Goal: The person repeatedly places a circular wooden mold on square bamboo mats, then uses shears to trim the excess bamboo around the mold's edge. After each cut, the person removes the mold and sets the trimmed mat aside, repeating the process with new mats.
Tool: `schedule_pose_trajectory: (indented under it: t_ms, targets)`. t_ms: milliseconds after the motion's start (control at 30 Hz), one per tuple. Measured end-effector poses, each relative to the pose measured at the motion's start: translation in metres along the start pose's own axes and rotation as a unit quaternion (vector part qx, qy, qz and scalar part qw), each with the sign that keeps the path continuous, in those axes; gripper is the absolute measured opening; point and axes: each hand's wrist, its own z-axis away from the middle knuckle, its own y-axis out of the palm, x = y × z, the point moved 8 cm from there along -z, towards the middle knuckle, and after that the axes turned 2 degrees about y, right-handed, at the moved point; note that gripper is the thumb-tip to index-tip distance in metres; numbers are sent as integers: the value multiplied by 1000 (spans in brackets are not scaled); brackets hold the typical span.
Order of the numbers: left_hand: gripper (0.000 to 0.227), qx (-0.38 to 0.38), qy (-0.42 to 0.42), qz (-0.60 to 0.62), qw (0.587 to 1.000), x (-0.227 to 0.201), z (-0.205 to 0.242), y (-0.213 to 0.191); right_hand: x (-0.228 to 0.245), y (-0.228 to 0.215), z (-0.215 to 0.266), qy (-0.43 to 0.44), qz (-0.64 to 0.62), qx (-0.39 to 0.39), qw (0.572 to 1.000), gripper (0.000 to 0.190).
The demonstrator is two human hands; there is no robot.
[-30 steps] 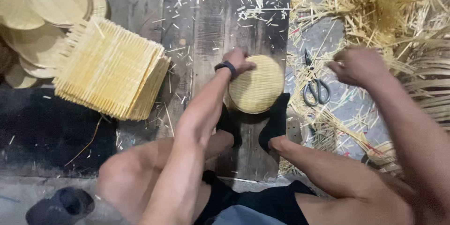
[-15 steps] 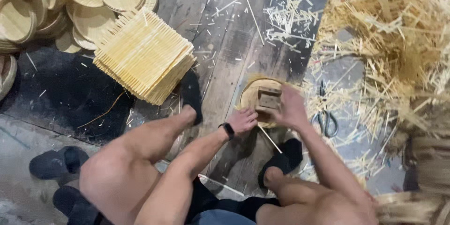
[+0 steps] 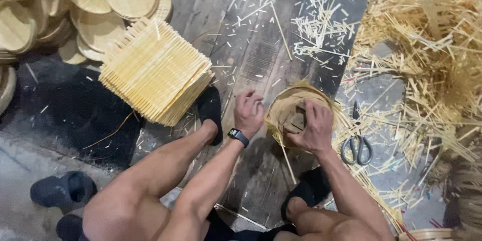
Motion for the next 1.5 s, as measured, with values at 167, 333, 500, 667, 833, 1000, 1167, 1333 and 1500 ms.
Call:
schedule_pose_trajectory:
  t_ms: [167,333,500,667,833,1000,1167,1333,1500]
  targets:
    - [22,2,-5,36,999,-9,-9,2,6,14,4,63,-13,27,998,90]
    - [24,9,-10,50,999,-8,2,10,11,-18,2,55,-9,-66,996,90]
    - [20,-9,-26,54,998,-6,0,10,8,16,6,95,2,31,995,93]
    - [32,73,-41,33,996,-16,14,50,-29,45,30,87,-45,-4,995,103]
    - [91,270,-90,-67,956,-33,69,120,-197,12,154,400,58,-128,906,52]
    - [126,371,-43,-182,910,-17,116,178,-250,51,215,508,13,97,856,70]
    - [115,431,104,-297,846,-8,103,185,-282,81,218,482,-9,211,850,70]
    - [107,357,-42,-110,927,-36,71,161,-287,111,246,468,-266,197,820,38]
    - [90,288,-44,-124,949,-50,79,172,-222,59,241,458,-154,201,852,48]
